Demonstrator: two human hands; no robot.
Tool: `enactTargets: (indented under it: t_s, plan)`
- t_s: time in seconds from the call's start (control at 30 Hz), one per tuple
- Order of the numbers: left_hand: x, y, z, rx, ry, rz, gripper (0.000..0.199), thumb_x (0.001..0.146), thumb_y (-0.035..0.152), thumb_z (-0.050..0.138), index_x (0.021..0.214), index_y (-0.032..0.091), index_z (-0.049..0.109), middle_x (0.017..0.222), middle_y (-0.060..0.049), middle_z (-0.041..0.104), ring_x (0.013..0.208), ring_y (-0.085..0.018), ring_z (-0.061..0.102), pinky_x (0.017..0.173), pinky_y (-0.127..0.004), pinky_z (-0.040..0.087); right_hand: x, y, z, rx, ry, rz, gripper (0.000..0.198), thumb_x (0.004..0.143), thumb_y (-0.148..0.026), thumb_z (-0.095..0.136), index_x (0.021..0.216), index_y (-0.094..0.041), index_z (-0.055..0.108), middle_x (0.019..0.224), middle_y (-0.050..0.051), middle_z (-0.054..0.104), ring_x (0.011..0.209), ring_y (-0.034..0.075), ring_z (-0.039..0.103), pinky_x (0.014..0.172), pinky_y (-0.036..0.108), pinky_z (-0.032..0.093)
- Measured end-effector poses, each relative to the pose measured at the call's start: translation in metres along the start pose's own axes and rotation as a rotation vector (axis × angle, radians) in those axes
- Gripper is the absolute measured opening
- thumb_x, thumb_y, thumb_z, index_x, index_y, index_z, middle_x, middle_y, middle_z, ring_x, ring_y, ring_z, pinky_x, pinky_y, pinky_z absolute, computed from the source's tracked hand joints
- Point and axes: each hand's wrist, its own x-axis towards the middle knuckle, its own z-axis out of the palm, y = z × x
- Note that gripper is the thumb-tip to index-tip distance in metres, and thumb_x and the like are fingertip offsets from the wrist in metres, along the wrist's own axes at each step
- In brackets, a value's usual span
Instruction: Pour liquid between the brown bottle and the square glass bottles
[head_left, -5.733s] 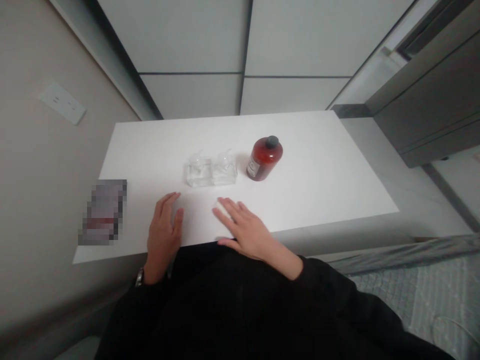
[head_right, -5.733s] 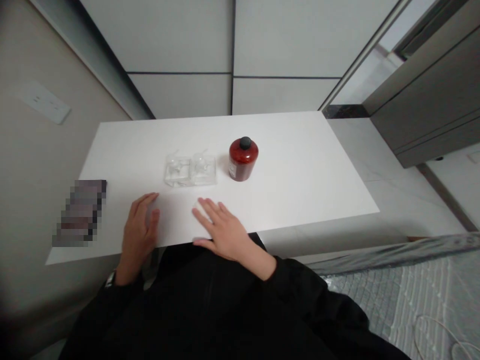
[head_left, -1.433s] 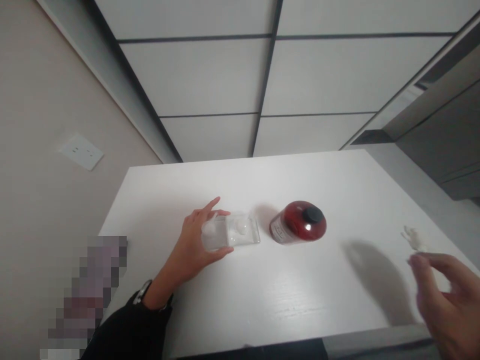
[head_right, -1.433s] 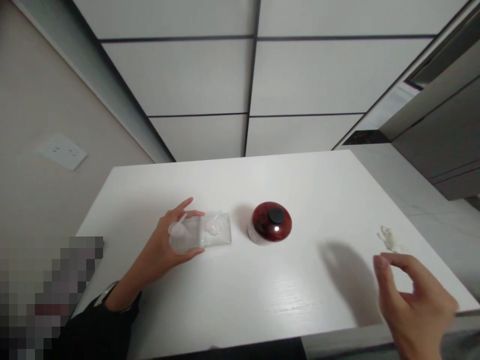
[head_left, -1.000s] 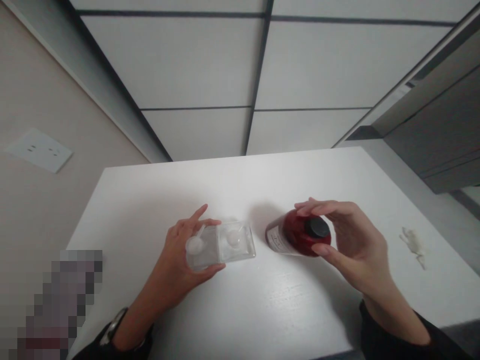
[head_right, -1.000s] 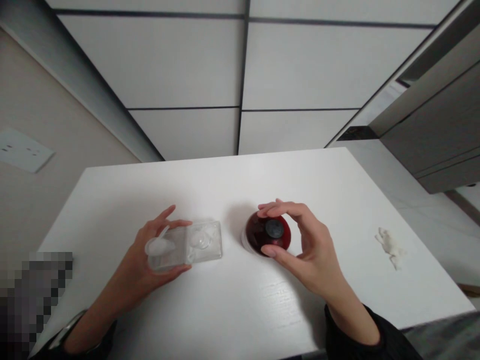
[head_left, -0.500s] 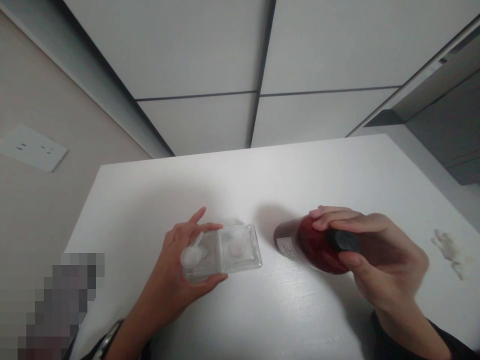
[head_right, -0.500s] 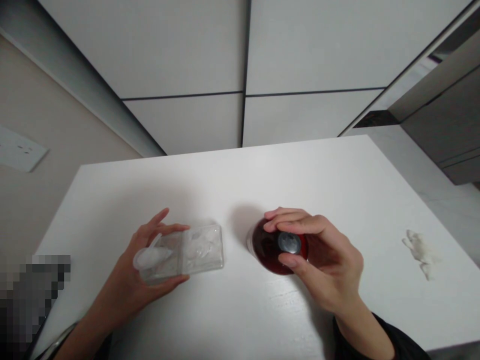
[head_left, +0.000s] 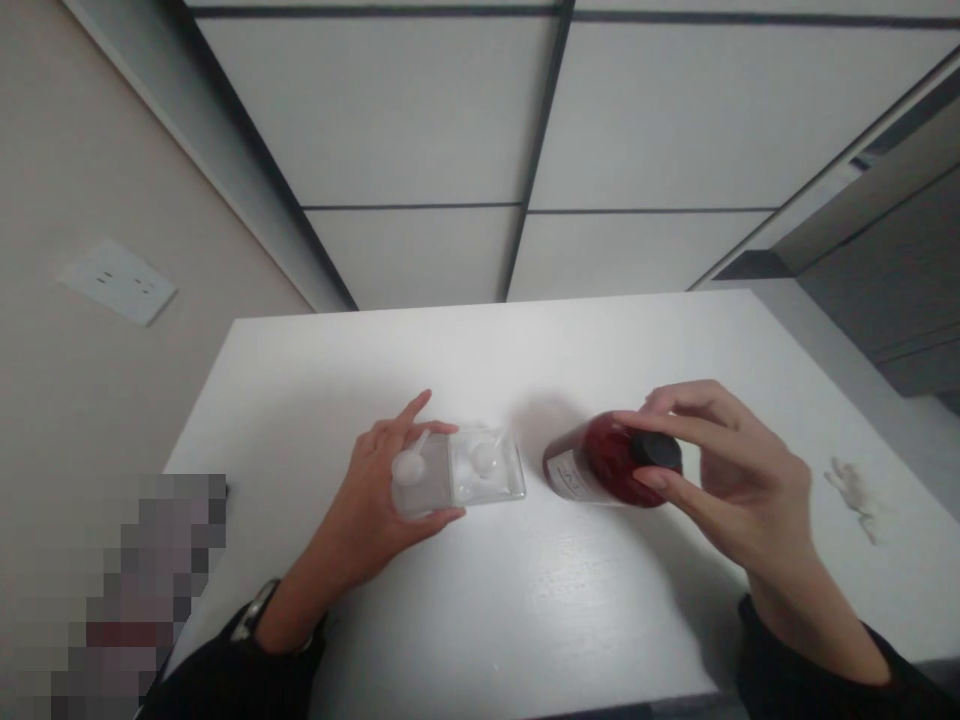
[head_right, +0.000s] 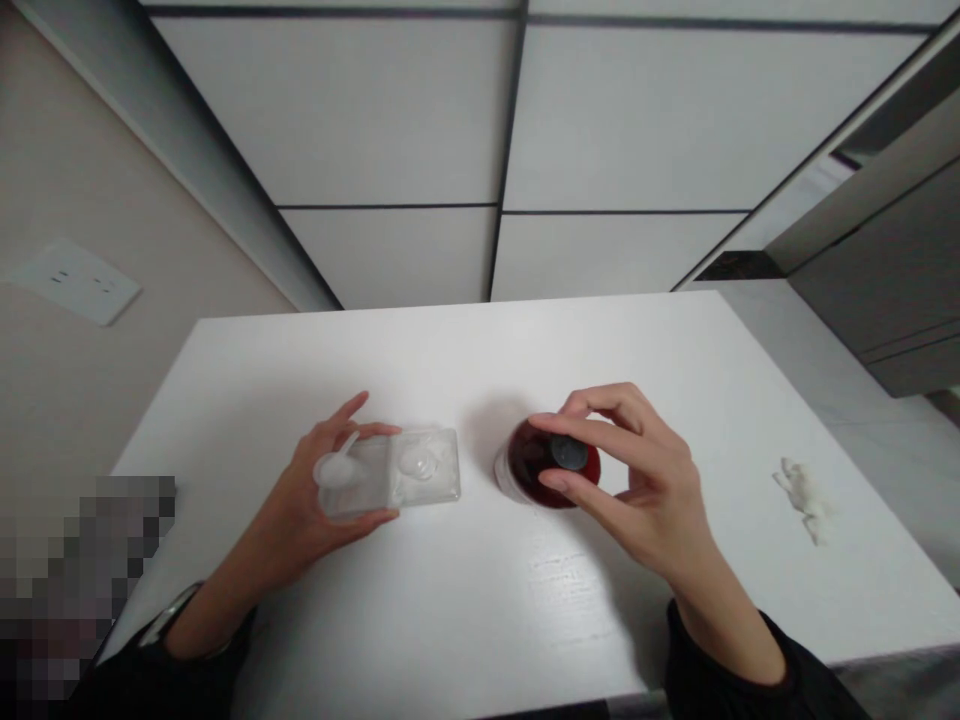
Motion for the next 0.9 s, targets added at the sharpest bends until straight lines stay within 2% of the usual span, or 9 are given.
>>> enactTargets:
  t_s: [0.1, 0.2, 0.27, 0.43, 0.6, 0.7, 0.8, 0.9]
  plan:
    - [0.001, 0.0, 0.0, -0.001, -0.009, 0.023, 0.103, 0.083, 0.034, 0.087, 0.168, 0.03, 0.03, 0.147, -0.009, 0.071, 0.135, -0.034, 0.062, 0.121, -0.058, 0.044, 0.008, -0.013, -0.013, -0.08, -0.122, -0.026, 0.043, 0.099, -0.028, 0.077, 0.141, -0.037, 0.073, 0.11, 0.004, 0.082, 0.099, 0.023, 0.076, 0.087, 0.039, 0.063]
    - [0.002, -0.003, 0.001, 0.007, 0.004, 0.065, 0.105, 0.082, 0.032, 0.088, 0.168, 0.03, 0.028, 0.148, -0.01, 0.072, 0.136, -0.034, 0.061, 0.121, -0.058, 0.043, 0.015, -0.027, -0.022, -0.136, -0.223, -0.062, 0.046, 0.103, -0.03, 0.072, 0.148, -0.033, 0.066, 0.128, 0.007, 0.082, 0.116, 0.025, 0.077, 0.098, 0.041, 0.063]
    - [0.003, -0.005, 0.001, 0.017, 0.02, 0.093, 0.106, 0.082, 0.032, 0.088, 0.168, 0.029, 0.028, 0.148, -0.01, 0.072, 0.138, -0.034, 0.061, 0.121, -0.056, 0.042, 0.019, -0.033, -0.026, -0.191, -0.262, -0.069, 0.046, 0.101, -0.036, 0.075, 0.146, -0.03, 0.067, 0.136, 0.009, 0.079, 0.121, 0.027, 0.076, 0.101, 0.043, 0.063]
    - [0.005, -0.008, 0.004, 0.008, 0.048, 0.117, 0.108, 0.079, 0.029, 0.09, 0.168, 0.028, 0.029, 0.145, -0.01, 0.074, 0.137, -0.032, 0.063, 0.121, -0.054, 0.042, 0.027, -0.039, -0.03, -0.267, -0.353, -0.027, 0.03, 0.103, -0.027, 0.07, 0.132, -0.028, 0.074, 0.124, 0.007, 0.083, 0.109, 0.026, 0.08, 0.096, 0.044, 0.065]
    - [0.007, -0.008, 0.006, 0.002, 0.057, 0.1, 0.108, 0.077, 0.029, 0.09, 0.168, 0.028, 0.032, 0.143, -0.01, 0.075, 0.138, -0.033, 0.064, 0.121, -0.055, 0.042, 0.032, -0.046, -0.033, -0.243, -0.417, -0.056, 0.034, 0.105, -0.019, 0.059, 0.135, -0.029, 0.072, 0.129, 0.006, 0.081, 0.117, 0.024, 0.078, 0.103, 0.045, 0.063]
    - [0.007, -0.007, 0.006, -0.011, 0.05, 0.088, 0.108, 0.077, 0.028, 0.09, 0.168, 0.028, 0.032, 0.144, -0.01, 0.075, 0.139, -0.034, 0.063, 0.122, -0.057, 0.041, 0.032, -0.048, -0.033, -0.271, -0.434, -0.037, 0.035, 0.105, -0.02, 0.058, 0.136, -0.029, 0.07, 0.133, 0.007, 0.08, 0.119, 0.025, 0.076, 0.104, 0.046, 0.062]
    - [0.007, -0.004, 0.007, -0.026, 0.041, 0.076, 0.11, 0.076, 0.027, 0.09, 0.169, 0.028, 0.032, 0.145, -0.009, 0.075, 0.14, -0.034, 0.062, 0.122, -0.058, 0.039, 0.031, -0.048, -0.03, -0.361, -0.42, 0.016, 0.034, 0.101, -0.027, 0.067, 0.135, -0.028, 0.07, 0.135, 0.008, 0.078, 0.116, 0.028, 0.077, 0.097, 0.047, 0.064]
    - [0.007, -0.002, 0.007, -0.033, 0.036, 0.057, 0.11, 0.075, 0.026, 0.091, 0.168, 0.027, 0.032, 0.145, -0.009, 0.075, 0.14, -0.035, 0.061, 0.123, -0.058, 0.038, 0.033, -0.05, -0.028, -0.461, -0.437, 0.07, 0.024, 0.1, -0.028, 0.07, 0.123, -0.029, 0.075, 0.121, 0.006, 0.081, 0.098, 0.027, 0.078, 0.082, 0.044, 0.063]
